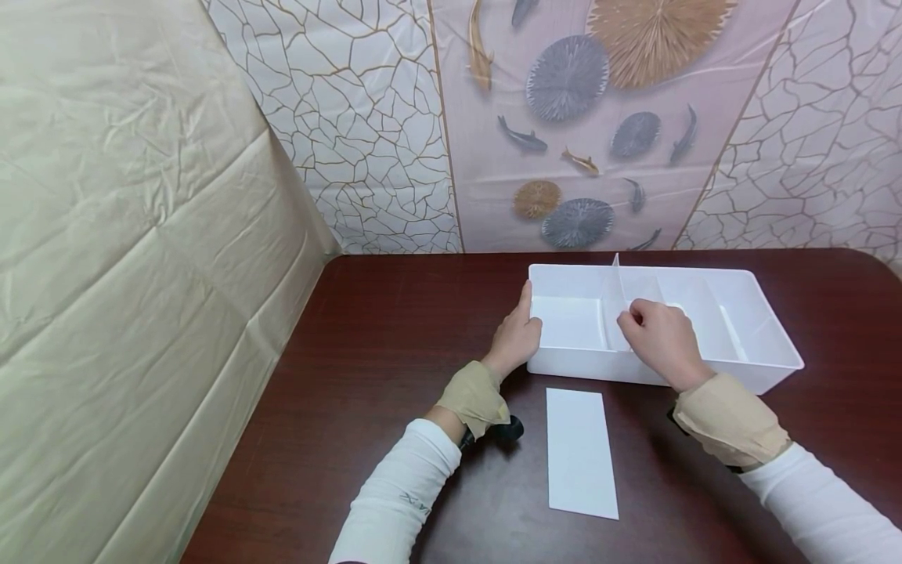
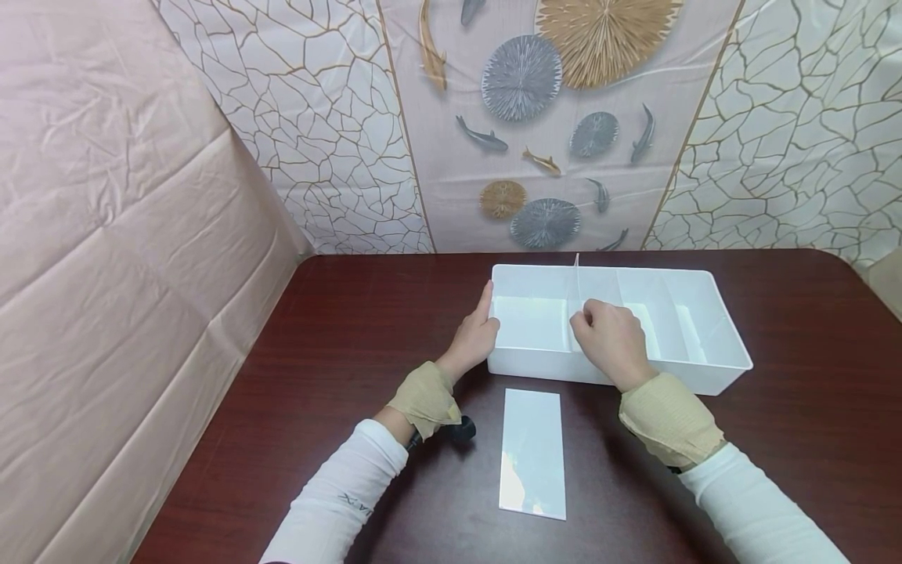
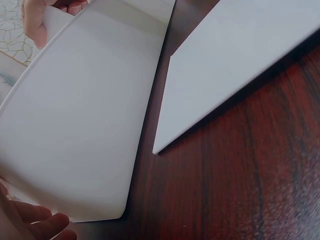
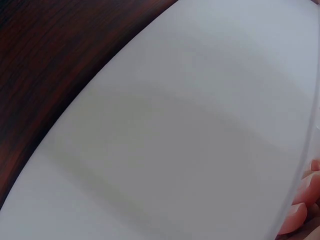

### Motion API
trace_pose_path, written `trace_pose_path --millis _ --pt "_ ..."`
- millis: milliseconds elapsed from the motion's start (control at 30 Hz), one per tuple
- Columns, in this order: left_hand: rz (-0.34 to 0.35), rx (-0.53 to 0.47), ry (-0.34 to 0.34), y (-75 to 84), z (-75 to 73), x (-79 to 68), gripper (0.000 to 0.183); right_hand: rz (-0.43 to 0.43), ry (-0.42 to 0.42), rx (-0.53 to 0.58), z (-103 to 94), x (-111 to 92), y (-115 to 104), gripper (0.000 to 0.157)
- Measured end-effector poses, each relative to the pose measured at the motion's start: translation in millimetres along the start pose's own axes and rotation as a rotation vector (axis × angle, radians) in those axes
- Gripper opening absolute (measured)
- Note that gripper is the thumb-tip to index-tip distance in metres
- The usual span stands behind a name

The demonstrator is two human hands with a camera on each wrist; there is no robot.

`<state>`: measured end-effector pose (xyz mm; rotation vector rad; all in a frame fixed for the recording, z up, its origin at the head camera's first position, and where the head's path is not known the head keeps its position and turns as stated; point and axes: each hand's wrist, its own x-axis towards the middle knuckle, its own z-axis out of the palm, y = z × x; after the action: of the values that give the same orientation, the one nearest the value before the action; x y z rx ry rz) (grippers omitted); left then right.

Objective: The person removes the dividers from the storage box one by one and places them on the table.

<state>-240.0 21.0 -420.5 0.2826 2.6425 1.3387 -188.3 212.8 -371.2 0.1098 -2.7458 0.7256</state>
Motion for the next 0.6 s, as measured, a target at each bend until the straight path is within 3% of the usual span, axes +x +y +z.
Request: trace_pose_path --millis 600 --pt "-0.003 0.011 0.006 0.8 -0.5 -0.4 0.062 -0.007 0.015 -0.003 -3.8 2.7 -1.2 0.03"
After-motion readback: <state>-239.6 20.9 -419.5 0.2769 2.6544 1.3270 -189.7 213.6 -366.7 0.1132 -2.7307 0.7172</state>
